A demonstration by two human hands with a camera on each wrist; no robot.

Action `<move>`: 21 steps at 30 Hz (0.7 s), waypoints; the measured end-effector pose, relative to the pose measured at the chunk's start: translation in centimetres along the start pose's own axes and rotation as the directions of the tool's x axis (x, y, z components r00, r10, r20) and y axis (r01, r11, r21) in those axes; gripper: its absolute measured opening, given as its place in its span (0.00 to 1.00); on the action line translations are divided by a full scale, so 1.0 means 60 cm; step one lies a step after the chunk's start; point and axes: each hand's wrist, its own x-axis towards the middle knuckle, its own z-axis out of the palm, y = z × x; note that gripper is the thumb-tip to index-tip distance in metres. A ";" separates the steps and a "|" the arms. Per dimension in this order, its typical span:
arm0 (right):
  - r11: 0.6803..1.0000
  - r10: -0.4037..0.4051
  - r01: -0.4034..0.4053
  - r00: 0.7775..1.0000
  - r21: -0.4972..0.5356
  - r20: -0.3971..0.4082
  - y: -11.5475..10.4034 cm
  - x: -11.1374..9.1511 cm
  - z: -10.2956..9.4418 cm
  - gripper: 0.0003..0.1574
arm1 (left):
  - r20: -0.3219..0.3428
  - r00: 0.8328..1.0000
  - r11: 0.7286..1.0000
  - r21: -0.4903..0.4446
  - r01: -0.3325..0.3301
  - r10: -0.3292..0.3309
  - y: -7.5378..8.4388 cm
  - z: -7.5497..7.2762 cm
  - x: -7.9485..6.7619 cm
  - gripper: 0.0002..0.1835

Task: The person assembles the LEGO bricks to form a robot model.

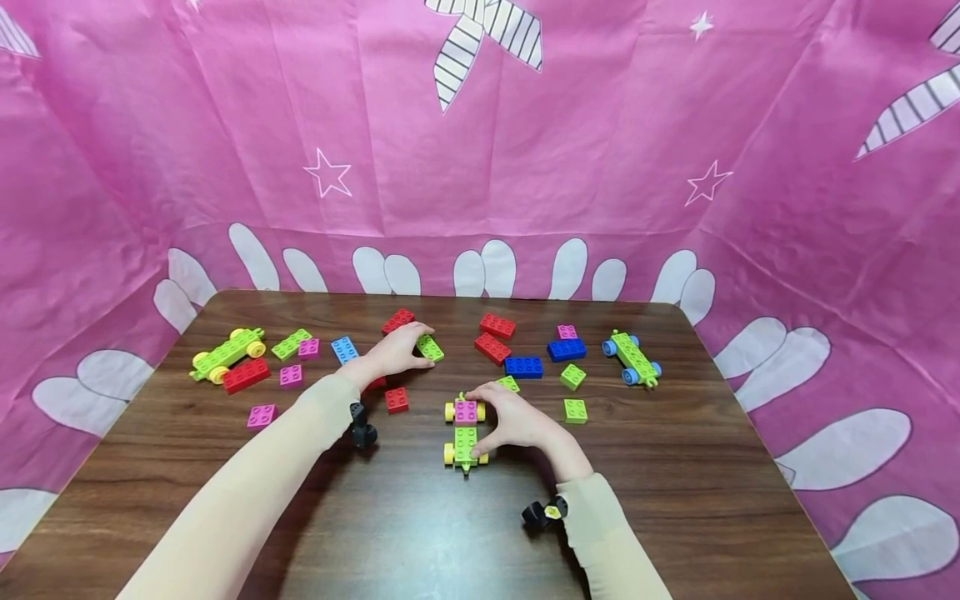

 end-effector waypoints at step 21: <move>1.000 -0.010 0.010 1.000 0.004 0.002 0.004 -0.002 0.001 0.53 | 0.009 0.998 0.995 0.075 0.059 -0.060 0.004 -0.004 -0.001 0.41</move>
